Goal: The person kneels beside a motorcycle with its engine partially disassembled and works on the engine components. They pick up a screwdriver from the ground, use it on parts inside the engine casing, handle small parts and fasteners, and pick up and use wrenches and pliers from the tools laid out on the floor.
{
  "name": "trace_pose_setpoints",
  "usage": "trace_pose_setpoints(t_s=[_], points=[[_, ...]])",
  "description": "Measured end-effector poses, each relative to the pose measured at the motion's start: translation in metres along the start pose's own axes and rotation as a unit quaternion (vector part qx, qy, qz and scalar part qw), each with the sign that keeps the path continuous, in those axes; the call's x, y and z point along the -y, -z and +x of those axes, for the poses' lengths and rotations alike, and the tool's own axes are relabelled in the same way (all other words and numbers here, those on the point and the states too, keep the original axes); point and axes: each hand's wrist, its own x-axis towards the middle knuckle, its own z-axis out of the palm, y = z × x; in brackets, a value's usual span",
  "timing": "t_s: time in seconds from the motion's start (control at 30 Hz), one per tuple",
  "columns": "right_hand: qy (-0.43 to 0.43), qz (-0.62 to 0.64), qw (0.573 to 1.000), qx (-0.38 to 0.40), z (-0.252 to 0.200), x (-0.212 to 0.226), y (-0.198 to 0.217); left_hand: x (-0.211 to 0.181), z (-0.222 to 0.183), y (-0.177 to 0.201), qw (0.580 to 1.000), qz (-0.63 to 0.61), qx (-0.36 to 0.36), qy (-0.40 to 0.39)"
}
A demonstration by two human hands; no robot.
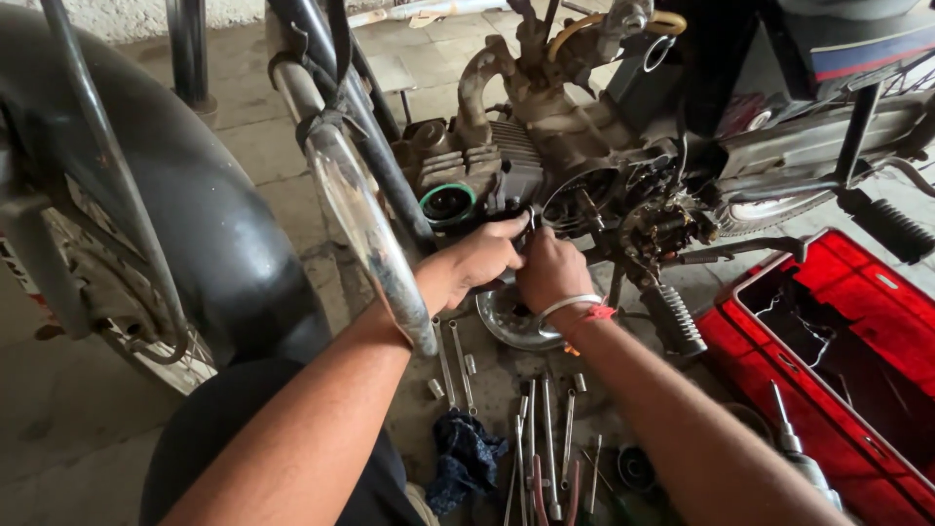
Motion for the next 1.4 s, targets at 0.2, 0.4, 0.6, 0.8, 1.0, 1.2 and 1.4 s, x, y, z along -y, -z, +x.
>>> trace_pose_setpoints(t_s=[0.2,0.4,0.6,0.8,1.0,1.2,1.4], points=[[0.026,0.043,0.999,0.001,0.007,-0.011,0.002,-0.013,0.002,0.001,0.997,-0.023,-0.001,0.071],[0.116,-0.036,0.989,0.08,0.019,-0.026,-0.014,-0.014,-0.004,-0.002,0.995,-0.085,0.034,0.05],[-0.001,0.023,0.993,0.112,0.02,-0.021,-0.007,-0.001,-0.001,-0.01,0.985,-0.127,0.054,0.103],[0.216,-0.242,0.913,0.248,0.039,0.007,0.043,-0.007,-0.003,-0.012,0.98,-0.186,0.051,0.056],[0.273,-0.369,0.833,0.309,0.056,-0.011,0.019,-0.019,-0.015,-0.015,0.969,-0.239,0.033,0.052],[0.186,-0.329,0.882,0.281,0.029,0.007,0.033,-0.016,-0.023,-0.01,0.98,-0.177,0.09,0.019],[-0.063,0.072,0.994,0.059,-0.023,0.007,0.004,-0.02,-0.028,-0.01,0.996,-0.038,0.071,0.04]])
